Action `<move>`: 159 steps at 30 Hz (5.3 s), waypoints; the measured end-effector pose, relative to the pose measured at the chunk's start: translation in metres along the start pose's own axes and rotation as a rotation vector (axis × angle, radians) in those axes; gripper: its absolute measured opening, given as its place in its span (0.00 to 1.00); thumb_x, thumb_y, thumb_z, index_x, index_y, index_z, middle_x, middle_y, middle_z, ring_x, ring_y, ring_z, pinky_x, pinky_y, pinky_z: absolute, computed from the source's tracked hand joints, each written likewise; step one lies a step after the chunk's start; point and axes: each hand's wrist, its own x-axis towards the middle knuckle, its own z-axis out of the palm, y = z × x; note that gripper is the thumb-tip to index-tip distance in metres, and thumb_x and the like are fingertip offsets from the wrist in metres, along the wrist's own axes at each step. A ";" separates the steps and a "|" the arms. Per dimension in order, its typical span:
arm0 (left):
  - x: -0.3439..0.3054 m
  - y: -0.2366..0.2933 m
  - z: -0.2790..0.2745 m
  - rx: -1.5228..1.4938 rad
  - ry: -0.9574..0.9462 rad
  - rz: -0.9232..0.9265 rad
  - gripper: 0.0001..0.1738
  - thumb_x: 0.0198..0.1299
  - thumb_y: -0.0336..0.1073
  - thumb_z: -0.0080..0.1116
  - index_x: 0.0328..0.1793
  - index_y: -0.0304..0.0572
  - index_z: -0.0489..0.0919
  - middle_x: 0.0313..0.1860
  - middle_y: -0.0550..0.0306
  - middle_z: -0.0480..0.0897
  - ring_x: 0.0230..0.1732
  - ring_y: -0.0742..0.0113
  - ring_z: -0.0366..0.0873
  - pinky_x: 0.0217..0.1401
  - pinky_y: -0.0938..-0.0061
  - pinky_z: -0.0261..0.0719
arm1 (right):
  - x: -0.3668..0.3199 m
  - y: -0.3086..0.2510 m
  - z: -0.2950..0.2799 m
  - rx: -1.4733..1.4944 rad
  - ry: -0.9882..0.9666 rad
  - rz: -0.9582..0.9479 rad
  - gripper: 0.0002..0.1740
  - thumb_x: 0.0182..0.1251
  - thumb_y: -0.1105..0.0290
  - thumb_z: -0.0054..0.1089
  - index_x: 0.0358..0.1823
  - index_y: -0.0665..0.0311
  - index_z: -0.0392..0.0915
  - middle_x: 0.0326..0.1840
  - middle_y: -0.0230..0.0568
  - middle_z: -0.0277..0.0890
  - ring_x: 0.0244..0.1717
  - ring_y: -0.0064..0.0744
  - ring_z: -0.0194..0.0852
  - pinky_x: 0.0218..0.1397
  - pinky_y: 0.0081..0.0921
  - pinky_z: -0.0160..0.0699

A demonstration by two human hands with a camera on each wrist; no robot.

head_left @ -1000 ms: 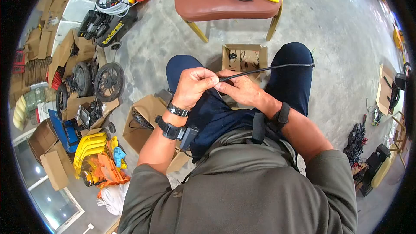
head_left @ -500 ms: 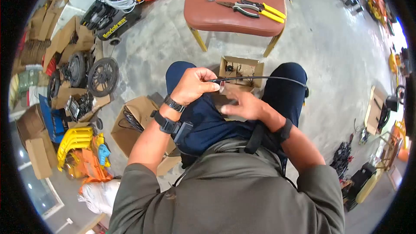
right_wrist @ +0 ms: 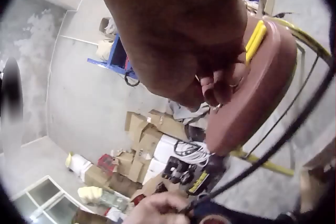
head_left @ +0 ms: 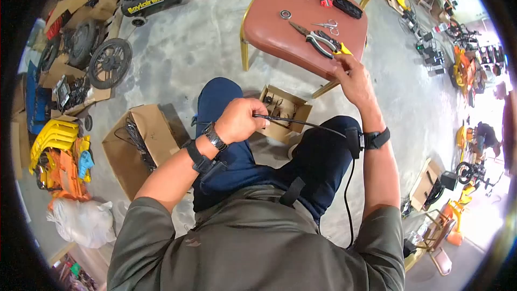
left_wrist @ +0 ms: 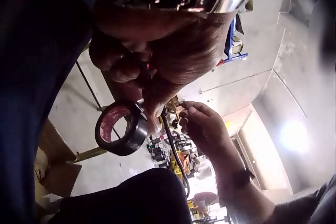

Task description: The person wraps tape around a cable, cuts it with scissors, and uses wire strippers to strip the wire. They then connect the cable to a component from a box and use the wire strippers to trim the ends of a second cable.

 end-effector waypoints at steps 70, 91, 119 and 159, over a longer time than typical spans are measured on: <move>-0.029 -0.032 0.052 -0.803 0.141 -0.181 0.29 0.67 0.24 0.62 0.74 0.34 0.70 0.47 0.64 0.82 0.47 0.79 0.77 0.55 0.79 0.77 | 0.091 0.029 0.011 -0.654 -0.187 -0.018 0.14 0.65 0.61 0.65 0.45 0.63 0.83 0.38 0.54 0.85 0.43 0.58 0.85 0.48 0.49 0.81; -0.030 -0.030 0.050 -0.838 0.113 -0.217 0.27 0.66 0.21 0.62 0.72 0.35 0.73 0.47 0.65 0.82 0.48 0.79 0.78 0.55 0.80 0.78 | 0.099 0.029 0.012 -0.650 -0.186 0.065 0.14 0.58 0.70 0.65 0.46 0.65 0.82 0.40 0.62 0.84 0.48 0.61 0.84 0.51 0.52 0.81; 0.004 -0.024 0.046 -0.594 -0.177 -0.179 0.16 0.69 0.34 0.64 0.60 0.37 0.79 0.43 0.65 0.82 0.43 0.78 0.78 0.43 0.79 0.80 | -0.175 -0.019 0.041 0.530 -0.629 0.252 0.20 0.65 0.77 0.60 0.59 0.72 0.77 0.45 0.41 0.83 0.38 0.24 0.79 0.42 0.24 0.79; -0.020 -0.016 0.057 -0.418 0.056 -0.271 0.23 0.65 0.33 0.63 0.67 0.37 0.78 0.49 0.64 0.84 0.43 0.77 0.80 0.36 0.79 0.80 | -0.138 -0.026 0.093 0.578 -0.376 0.034 0.27 0.61 0.72 0.63 0.63 0.71 0.78 0.42 0.43 0.73 0.44 0.34 0.73 0.52 0.31 0.76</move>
